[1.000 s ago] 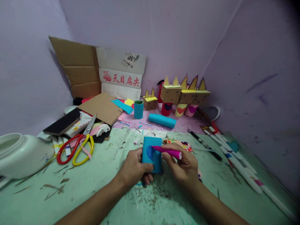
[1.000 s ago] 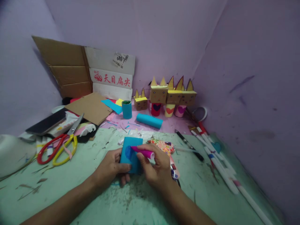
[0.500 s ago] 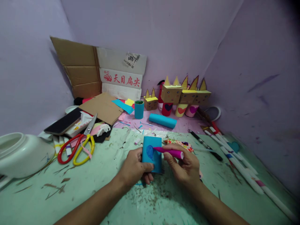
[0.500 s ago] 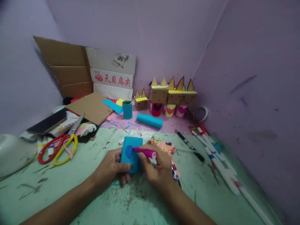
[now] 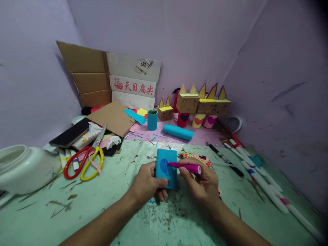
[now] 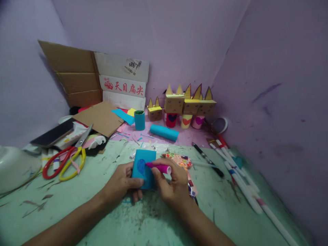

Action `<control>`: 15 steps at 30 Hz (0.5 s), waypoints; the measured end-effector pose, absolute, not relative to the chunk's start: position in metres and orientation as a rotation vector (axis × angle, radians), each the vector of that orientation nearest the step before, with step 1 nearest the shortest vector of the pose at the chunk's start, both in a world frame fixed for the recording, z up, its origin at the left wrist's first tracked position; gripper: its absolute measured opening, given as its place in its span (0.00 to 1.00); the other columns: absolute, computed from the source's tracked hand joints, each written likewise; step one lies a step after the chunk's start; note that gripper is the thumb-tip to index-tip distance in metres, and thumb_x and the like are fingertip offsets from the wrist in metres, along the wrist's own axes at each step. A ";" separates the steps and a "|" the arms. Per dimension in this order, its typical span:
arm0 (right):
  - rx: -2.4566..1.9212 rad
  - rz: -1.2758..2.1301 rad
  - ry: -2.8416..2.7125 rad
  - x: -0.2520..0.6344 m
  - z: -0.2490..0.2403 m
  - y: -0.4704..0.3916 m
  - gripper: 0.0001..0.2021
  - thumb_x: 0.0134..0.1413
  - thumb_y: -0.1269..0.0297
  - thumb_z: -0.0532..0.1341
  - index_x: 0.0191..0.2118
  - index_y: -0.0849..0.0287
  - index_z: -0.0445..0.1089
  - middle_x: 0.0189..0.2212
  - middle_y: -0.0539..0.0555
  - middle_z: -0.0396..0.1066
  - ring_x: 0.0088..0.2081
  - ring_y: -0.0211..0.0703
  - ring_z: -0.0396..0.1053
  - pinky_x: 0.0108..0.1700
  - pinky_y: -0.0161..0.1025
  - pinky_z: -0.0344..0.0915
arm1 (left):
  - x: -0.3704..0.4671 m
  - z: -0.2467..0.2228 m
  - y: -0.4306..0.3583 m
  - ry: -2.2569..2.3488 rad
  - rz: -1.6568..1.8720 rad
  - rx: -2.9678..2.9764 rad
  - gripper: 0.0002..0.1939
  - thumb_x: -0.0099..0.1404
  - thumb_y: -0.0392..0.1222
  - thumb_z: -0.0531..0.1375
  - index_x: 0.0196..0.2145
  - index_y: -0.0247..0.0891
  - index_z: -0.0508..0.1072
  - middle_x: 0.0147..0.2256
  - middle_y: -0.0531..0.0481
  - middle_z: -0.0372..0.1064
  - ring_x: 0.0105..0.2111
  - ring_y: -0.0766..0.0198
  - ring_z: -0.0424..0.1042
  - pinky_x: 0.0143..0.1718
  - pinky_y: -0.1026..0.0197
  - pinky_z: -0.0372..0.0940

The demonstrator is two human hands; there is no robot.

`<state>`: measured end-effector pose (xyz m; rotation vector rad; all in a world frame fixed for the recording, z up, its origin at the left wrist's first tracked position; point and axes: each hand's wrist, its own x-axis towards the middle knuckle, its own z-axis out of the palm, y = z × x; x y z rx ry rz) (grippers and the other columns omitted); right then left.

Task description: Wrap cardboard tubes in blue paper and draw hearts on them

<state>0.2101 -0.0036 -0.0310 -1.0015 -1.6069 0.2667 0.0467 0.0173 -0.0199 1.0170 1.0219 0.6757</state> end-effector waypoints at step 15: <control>-1.053 0.354 -1.381 0.214 -0.030 -0.005 0.04 0.56 0.67 0.62 0.37 0.55 0.73 0.31 0.52 0.75 0.29 0.43 0.74 0.29 0.41 0.71 | 0.045 -0.026 0.019 1.002 0.734 0.969 0.13 0.46 0.37 0.64 0.30 0.32 0.68 0.18 0.46 0.73 0.12 0.65 0.67 0.13 0.66 0.62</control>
